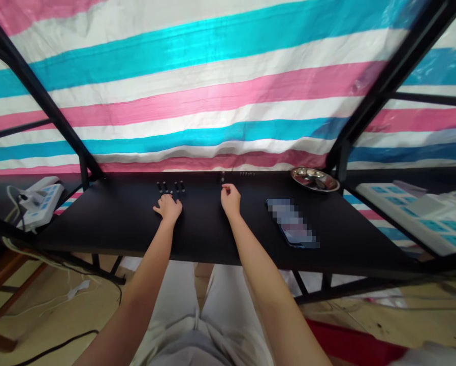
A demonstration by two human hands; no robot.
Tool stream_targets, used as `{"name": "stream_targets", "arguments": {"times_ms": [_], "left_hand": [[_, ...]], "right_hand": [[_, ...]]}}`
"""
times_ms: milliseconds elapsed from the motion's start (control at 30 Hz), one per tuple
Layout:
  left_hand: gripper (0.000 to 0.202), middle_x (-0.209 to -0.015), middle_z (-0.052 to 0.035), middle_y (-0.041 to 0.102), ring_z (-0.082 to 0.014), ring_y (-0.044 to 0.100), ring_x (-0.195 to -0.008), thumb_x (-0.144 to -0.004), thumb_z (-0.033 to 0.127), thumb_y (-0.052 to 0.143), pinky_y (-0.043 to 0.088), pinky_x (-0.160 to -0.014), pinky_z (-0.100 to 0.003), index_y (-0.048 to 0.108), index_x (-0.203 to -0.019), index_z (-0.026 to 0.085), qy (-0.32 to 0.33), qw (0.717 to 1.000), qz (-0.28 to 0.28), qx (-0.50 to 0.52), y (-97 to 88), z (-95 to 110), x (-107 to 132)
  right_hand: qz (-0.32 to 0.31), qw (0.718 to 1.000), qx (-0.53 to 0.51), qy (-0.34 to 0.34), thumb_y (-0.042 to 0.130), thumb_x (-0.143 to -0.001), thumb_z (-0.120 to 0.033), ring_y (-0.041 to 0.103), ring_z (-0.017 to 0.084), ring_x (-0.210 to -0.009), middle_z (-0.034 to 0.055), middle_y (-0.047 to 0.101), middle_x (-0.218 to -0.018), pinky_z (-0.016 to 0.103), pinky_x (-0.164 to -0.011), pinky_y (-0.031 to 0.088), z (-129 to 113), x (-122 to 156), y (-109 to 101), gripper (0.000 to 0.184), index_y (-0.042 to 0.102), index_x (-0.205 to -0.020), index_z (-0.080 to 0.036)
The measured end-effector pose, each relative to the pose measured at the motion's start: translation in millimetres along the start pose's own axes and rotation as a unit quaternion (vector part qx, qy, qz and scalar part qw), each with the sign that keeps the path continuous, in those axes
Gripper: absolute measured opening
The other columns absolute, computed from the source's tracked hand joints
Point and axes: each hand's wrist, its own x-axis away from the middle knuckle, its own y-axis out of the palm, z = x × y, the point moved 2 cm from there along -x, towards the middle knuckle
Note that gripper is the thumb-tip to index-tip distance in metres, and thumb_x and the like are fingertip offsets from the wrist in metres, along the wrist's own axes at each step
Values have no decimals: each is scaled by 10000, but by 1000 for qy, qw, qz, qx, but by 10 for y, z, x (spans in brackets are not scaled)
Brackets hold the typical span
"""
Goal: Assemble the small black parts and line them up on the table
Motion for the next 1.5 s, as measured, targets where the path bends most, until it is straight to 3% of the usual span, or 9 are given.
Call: {"name": "stream_targets", "arguments": {"times_ms": [233,300,433,600,700,833,1100,1300,1500], "left_hand": [[231,-1043,-155,517,-288,499,-1043,-718,49,451,303,-927,-500,499,-925,141,3,994,59,91,48,-32,-66],[188,-980,-130,523,-244,521,-989,-745,45,417,354,-900,-431,488,-879,156,60,977,96,178,36,-22,-86],[134,-894,-89,526,-184,521,-894,-809,99,373,409,-831,-330,473,-853,176,208,912,165,312,6,74,-6],[144,-870,-66,545,-155,525,-841,-855,163,347,430,-784,-293,487,-879,185,359,866,99,334,76,281,234],[154,-869,-65,559,-151,529,-836,-866,180,346,435,-774,-287,498,-886,184,409,851,42,327,116,349,329],[163,-879,-67,568,-151,535,-844,-871,195,345,437,-780,-287,506,-900,179,422,850,-1,315,128,352,364],[191,-951,-76,584,-158,551,-917,-868,213,352,438,-818,-293,513,-969,188,388,871,-46,298,125,354,382],[207,-987,-75,573,-154,551,-907,-850,220,403,442,-812,-289,493,-1034,189,373,876,-47,302,164,337,358],[180,-885,-59,553,-148,535,-848,-848,202,402,440,-792,-282,513,-987,177,374,877,-30,299,162,330,332]], "right_hand": [[-20,999,25,-35,452,-718,-255,528,160,-651,66,614,-782,322,-704,432,-102,46,4,201,591,-828,-160],[-19,999,23,-39,450,-720,-257,528,161,-654,66,614,-786,322,-705,432,-117,50,3,199,590,-825,-163],[-18,999,10,-49,445,-735,-273,527,160,-656,58,609,-770,309,-687,429,-150,72,11,197,586,-825,-168],[-57,995,-37,-72,431,-803,-378,490,129,-587,13,564,-692,258,-608,402,-272,177,49,230,553,-829,-184],[-109,989,-35,-89,351,-853,-444,441,111,-523,-23,488,-578,241,-567,364,-361,249,73,326,506,-706,-197],[-154,984,-2,-95,294,-861,-511,395,108,-482,-30,412,-493,245,-536,316,-412,291,93,451,406,-550,-205],[-155,984,5,-91,237,-846,-583,408,121,-494,-21,429,-508,251,-543,318,-398,304,115,479,402,-584,-218],[-117,986,33,-111,225,-863,-547,378,115,-459,-25,397,-486,260,-519,294,-409,299,92,465,385,-572,-221],[-96,988,39,-112,210,-876,-521,400,117,-454,-20,408,-485,261,-513,309,-388,288,84,462,382,-570,-220]]}}
